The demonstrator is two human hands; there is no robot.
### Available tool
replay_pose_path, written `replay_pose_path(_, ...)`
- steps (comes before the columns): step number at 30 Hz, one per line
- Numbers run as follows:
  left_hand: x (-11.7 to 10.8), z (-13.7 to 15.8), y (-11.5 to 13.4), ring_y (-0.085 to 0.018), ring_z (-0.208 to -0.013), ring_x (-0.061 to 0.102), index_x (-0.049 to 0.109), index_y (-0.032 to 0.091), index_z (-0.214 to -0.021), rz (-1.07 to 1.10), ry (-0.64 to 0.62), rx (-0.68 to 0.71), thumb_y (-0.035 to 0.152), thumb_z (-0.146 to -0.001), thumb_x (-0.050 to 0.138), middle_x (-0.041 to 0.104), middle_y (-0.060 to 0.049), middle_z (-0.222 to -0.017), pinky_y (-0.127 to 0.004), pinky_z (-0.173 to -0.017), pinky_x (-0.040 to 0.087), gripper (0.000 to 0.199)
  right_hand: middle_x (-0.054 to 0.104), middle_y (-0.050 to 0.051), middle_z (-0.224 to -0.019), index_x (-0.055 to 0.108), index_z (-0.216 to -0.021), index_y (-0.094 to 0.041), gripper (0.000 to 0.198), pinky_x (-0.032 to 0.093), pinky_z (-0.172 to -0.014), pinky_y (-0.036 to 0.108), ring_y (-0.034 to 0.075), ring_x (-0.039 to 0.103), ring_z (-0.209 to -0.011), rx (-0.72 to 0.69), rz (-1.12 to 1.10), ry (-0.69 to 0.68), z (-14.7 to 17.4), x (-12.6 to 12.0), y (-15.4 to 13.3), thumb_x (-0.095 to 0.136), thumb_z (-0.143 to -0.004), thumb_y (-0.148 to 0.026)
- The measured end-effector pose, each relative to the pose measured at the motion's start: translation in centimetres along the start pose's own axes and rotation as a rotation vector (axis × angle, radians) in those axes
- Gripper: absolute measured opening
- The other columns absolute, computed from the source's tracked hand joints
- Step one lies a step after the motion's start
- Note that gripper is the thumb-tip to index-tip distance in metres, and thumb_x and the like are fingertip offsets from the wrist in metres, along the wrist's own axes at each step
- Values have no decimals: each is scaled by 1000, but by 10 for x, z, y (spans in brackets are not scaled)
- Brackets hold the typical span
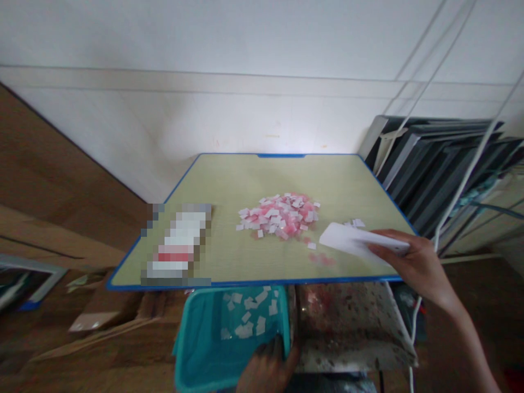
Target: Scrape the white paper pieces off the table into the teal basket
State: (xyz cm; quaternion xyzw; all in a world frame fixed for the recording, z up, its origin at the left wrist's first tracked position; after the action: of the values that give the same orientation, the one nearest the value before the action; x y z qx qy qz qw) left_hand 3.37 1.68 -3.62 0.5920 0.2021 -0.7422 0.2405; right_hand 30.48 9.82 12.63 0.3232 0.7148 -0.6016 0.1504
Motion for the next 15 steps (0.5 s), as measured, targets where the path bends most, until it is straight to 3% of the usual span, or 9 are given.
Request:
replay_pose_path(8, 3, 0, -1, -21, -68, 60, 33, 18, -127, -1, -56, 11, 8, -75, 53, 62, -12, -86, -29, -56, 49, 56, 70, 5, -84, 67, -82, -17, 21, 49, -62, 27, 20, 63, -73, 17, -8, -16, -3, 12, -7, 59, -70, -32)
replay_pose_path(15, 1, -1, 0, -21, -71, 60, 33, 16, -127, 14, -53, 16, 6, -74, 53, 61, -14, -88, -29, -58, 49, 57, 69, 5, -80, 66, -84, -17, 24, 48, -55, 26, 19, 62, -66, 29, 30, 51, 0, 3, 4, 59, -70, -35)
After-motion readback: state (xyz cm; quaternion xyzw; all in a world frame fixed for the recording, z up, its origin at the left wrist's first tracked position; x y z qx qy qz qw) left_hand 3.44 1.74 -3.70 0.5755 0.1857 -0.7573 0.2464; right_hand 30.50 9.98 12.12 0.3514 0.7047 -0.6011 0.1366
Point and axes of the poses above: each hand's wrist, its own z-axis away from the middle knuckle, its own x-axis out of the palm, y = z × x, the point moved 3 cm from there along -z, towards the middle knuckle
